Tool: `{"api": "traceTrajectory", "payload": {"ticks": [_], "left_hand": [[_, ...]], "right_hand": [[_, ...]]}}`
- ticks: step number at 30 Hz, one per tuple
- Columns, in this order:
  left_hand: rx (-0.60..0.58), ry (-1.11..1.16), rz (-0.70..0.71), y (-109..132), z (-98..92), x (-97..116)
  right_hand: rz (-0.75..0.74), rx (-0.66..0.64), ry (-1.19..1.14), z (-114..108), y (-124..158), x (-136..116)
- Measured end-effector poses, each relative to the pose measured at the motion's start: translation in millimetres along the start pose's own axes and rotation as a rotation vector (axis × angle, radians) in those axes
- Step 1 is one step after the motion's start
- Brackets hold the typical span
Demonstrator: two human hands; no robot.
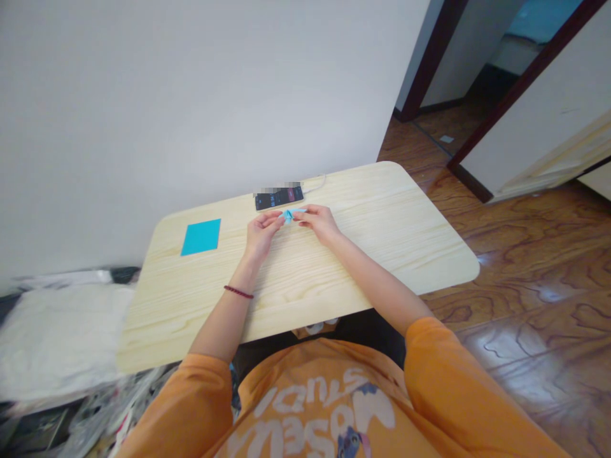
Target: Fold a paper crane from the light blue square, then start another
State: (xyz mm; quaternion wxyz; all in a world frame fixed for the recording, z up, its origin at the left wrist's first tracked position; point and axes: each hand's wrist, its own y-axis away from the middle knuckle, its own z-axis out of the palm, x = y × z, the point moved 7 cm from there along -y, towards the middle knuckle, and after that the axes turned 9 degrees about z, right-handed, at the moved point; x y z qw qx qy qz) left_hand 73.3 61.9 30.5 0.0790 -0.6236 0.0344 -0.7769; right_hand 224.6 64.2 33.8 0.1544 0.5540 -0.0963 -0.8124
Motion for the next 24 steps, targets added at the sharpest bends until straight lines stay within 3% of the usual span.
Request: {"api": "traceTrajectory", "payload": {"ticks": [7,16,24], "left_hand": [[-0.074,0.073,-0.093,-2.8,-0.3,-1.7],[-0.077,0.192,-0.189,-1.9,2.3,-2.3],[-0.054,0.202,-0.216,1.1,2.7,-0.6]], "right_hand": [[0.173,-0.078,-0.144,3.2,-5.1,11.1],[0.413,-0.14,-0.338,10.0,-2.7,20.7],[0.332,-0.134,-0.303,7.5,-1.2,12.4]]}}
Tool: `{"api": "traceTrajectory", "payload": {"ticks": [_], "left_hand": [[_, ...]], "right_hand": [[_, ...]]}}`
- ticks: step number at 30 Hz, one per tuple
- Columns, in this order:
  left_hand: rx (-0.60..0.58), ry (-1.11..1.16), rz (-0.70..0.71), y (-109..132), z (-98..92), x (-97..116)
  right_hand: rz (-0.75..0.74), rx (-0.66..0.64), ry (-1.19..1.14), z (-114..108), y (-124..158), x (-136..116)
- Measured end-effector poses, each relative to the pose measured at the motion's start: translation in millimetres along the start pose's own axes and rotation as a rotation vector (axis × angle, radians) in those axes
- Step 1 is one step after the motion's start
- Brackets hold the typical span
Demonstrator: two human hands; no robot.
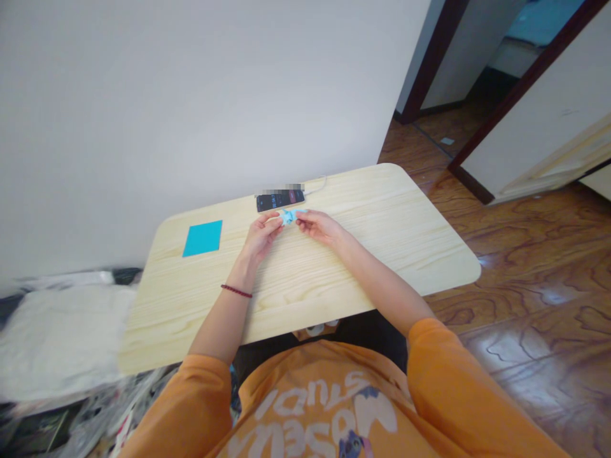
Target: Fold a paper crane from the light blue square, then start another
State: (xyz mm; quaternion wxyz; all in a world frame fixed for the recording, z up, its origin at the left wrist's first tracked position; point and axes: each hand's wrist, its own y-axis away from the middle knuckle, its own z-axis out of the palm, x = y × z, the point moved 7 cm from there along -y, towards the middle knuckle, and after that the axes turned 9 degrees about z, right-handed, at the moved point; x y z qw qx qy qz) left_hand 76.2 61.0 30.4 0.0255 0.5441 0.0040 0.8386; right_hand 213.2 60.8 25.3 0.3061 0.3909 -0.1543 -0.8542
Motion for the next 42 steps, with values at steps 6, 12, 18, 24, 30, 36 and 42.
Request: {"api": "traceTrajectory", "payload": {"ticks": [6,12,18,24,30,36,42], "left_hand": [[-0.026,0.087,0.0,-1.9,2.4,-2.4],[-0.109,0.147,0.011,-2.2,8.9,-1.4],[-0.094,0.133,-0.029,-2.6,5.8,-6.0],[-0.102,0.182,-0.059,-1.5,5.0,-8.3],[-0.099,0.207,-0.086,-0.2,6.6,-7.3],[-0.053,0.177,-0.061,-2.6,2.7,-3.8],[-0.129,0.059,-0.065,-4.8,-3.6,0.0]], "right_hand": [[0.101,-0.126,-0.063,7.8,0.1,7.6],[0.165,-0.19,-0.11,15.2,7.0,10.2],[0.197,-0.184,-0.162,14.7,9.7,11.4],[0.236,-0.222,-0.132,16.8,11.3,13.8],[0.265,-0.284,-0.118,19.2,11.6,15.5],[0.259,-0.297,-0.128,14.8,7.3,12.0],[0.239,-0.245,-0.105,9.2,10.3,6.2]]}}
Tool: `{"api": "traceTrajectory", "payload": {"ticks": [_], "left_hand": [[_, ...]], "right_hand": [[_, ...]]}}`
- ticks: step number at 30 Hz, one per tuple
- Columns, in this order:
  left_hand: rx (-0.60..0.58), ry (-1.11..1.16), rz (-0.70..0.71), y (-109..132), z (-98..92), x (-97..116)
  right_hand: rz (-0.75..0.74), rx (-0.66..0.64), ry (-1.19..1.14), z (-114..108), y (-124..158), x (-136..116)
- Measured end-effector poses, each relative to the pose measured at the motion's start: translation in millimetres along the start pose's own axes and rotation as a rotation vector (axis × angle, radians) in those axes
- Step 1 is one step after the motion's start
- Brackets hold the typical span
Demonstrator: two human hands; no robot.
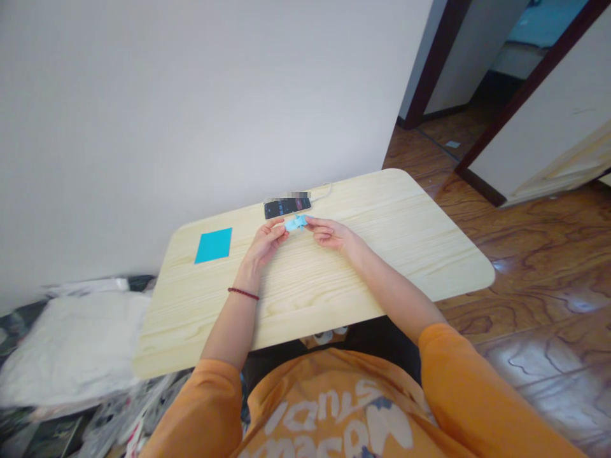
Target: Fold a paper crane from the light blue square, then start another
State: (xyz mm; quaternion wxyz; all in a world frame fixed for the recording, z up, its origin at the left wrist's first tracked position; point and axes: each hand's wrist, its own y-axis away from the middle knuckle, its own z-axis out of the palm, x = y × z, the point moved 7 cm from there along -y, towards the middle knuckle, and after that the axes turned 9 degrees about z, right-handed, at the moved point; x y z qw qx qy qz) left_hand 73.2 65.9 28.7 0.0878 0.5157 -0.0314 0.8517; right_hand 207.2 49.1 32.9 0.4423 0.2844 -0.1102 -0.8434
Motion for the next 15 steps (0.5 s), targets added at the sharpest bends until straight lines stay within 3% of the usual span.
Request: {"api": "traceTrajectory", "payload": {"ticks": [3,11,15], "left_hand": [[-0.033,-0.068,0.02,0.4,-2.6,2.8],[0.123,-0.078,0.161,-2.1,-22.7,16.6],[0.103,-0.145,0.228,-1.0,-13.0,20.2]], "right_hand": [[-0.014,0.054,0.012,-3.7,2.2,-1.5],[-0.162,0.141,0.048,-15.7,8.5,-21.1],[-0.224,0.212,0.218,-18.6,0.7,-21.5]]}}
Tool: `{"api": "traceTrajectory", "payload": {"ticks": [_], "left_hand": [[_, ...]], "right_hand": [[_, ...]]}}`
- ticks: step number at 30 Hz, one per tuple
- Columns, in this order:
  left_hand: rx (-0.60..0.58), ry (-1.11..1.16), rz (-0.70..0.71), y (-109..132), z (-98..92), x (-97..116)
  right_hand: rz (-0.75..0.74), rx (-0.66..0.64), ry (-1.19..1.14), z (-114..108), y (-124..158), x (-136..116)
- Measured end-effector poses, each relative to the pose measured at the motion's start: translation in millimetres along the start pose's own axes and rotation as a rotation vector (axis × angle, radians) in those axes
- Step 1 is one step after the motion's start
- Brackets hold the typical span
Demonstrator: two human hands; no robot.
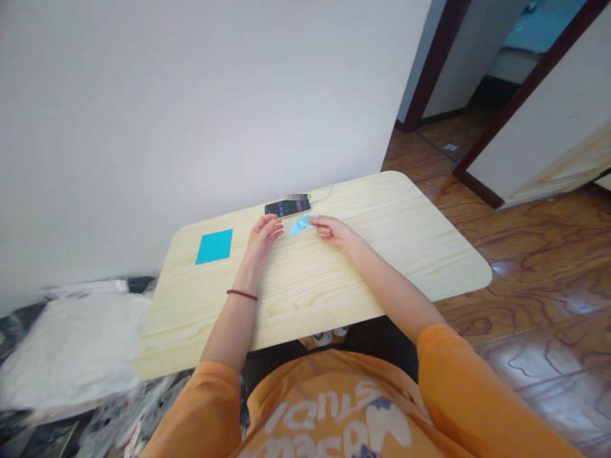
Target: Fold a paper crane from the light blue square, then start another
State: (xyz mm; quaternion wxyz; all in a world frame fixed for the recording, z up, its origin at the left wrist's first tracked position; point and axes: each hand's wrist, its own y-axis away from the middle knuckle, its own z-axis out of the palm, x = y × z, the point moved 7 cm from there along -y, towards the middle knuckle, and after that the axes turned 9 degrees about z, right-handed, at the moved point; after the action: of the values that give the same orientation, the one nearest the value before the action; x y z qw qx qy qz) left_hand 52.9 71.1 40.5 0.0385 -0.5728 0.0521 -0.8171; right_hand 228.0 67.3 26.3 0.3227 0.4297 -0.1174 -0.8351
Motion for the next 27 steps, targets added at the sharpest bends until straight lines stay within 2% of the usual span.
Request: {"api": "traceTrajectory", "payload": {"ticks": [4,7,14,19,27], "left_hand": [[-0.163,-0.159,0.045,8.2,21.2,3.3],[-0.211,-0.205,0.031,11.9,26.2,0.3],[-0.081,-0.079,0.003,6.7,15.3,-13.7],[0.008,0.077,-0.053,6.2,11.2,-16.4],[-0.003,0.115,-0.08,5.2,11.6,-18.2]], "right_hand": [[-0.087,0.046,0.1,-0.7,-5.5,3.8],[-0.112,0.051,0.107,-1.9,-7.4,5.5],[-0.039,-0.012,0.042,3.5,-7.7,7.5],[0.075,-0.056,-0.129,12.2,-3.6,11.5],[0.185,-0.127,-0.258,19.3,-0.1,15.1]]}}
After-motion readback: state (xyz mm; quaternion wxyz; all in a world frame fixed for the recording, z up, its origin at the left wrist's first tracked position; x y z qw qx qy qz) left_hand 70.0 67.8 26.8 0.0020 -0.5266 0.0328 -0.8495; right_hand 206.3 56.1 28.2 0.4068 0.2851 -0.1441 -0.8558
